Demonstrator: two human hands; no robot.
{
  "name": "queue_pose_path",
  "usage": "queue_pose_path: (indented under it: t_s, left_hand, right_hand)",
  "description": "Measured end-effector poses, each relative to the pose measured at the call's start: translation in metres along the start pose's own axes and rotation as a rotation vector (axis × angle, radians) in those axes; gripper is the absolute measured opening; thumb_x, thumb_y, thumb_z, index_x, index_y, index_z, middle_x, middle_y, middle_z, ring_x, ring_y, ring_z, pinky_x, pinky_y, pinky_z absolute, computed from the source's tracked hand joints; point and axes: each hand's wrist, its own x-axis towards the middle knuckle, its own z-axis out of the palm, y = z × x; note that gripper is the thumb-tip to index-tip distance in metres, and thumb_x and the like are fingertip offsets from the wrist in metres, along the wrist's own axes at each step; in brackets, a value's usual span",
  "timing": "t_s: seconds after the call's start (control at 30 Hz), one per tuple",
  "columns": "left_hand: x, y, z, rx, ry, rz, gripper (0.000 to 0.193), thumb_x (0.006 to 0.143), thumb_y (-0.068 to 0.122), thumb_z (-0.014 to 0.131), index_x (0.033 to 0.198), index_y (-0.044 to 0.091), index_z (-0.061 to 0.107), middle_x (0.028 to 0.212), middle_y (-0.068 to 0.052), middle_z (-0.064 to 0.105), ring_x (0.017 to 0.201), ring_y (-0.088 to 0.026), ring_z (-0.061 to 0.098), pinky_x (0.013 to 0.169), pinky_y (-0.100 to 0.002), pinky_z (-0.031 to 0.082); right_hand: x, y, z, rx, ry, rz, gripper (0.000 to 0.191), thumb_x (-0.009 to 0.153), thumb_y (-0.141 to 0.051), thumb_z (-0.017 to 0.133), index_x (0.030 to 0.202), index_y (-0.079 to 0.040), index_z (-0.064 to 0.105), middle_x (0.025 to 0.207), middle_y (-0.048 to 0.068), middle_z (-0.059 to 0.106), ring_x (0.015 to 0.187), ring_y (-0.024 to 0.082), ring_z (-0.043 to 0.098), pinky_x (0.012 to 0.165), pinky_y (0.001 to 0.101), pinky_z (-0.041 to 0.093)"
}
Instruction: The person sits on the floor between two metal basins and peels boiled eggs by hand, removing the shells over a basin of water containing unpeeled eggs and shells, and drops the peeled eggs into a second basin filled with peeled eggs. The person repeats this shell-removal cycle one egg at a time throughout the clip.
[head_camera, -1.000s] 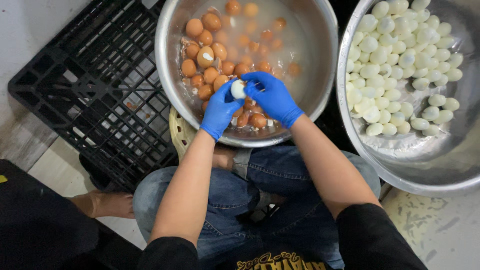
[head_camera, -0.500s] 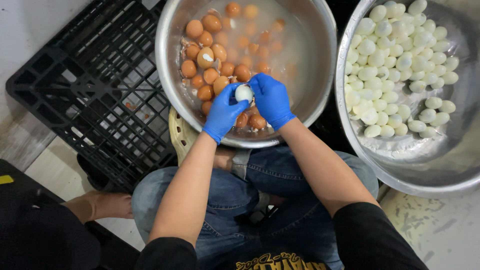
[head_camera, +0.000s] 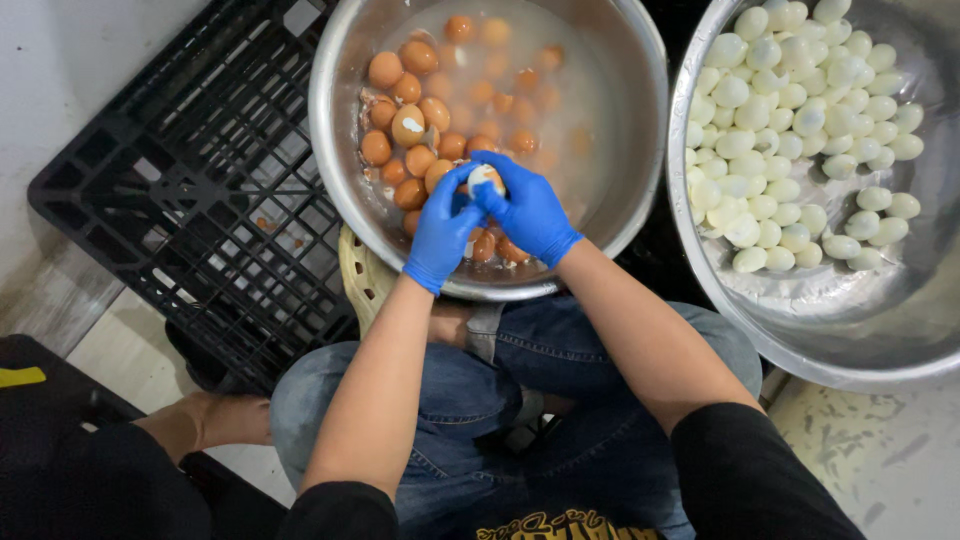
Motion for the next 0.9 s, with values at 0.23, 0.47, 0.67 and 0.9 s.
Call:
queue_pose_path:
  t_s: [0.23,0.47,0.67,0.9]
  left_hand:
    - [-0.003,0.01,0.01,0.007,0.047,-0.063,0.045,0.094,0.005,0.069,0.136,0.006,0.054,0.124,-0.008,0.063,0.108,-0.015,0.065,0.089,-0.03,0.057]
    - [0.007,0.002,-0.002,-0.648,-0.021,-0.413,0.039,0.089,0.016,0.051,0.126,0.009,0.059,0.115,-0.009,0.07,0.087,-0.02,0.07,0.068,-0.032,0.058]
    - [0.005,0.005,-0.011,-0.704,0.026,-0.663,0.051,0.104,0.049,0.045,0.113,0.003,0.067,0.085,-0.011,0.073,0.051,-0.011,0.049,0.041,-0.024,0.031]
    - [0.007,0.013,-0.014,-0.655,-0.072,-0.651,0.068,0.104,0.061,0.039,0.105,0.001,0.071,0.065,0.0,0.057,0.043,-0.007,0.032,0.038,-0.024,0.021]
  right_hand:
    - [0.003,0.007,-0.002,-0.042,0.159,0.221,0.025,0.104,-0.023,0.06,0.109,-0.002,0.071,0.08,0.015,0.073,0.062,0.017,0.069,0.056,0.0321,0.055]
    - [0.019,0.016,-0.016,0.466,0.095,0.168,0.025,0.108,-0.021,0.057,0.114,0.001,0.069,0.102,0.006,0.075,0.074,0.013,0.065,0.066,0.0301,0.054]
    - [0.018,0.025,-0.06,-0.197,-0.062,-0.012,0.059,0.092,-0.03,0.076,0.14,-0.001,0.057,0.114,0.016,0.069,0.098,0.025,0.068,0.085,0.0379,0.055]
    - [0.046,0.054,-0.105,-0.385,0.303,0.57,0.058,0.108,-0.049,0.053,0.104,0.003,0.078,0.101,0.027,0.077,0.094,0.034,0.072,0.093,0.0434,0.055]
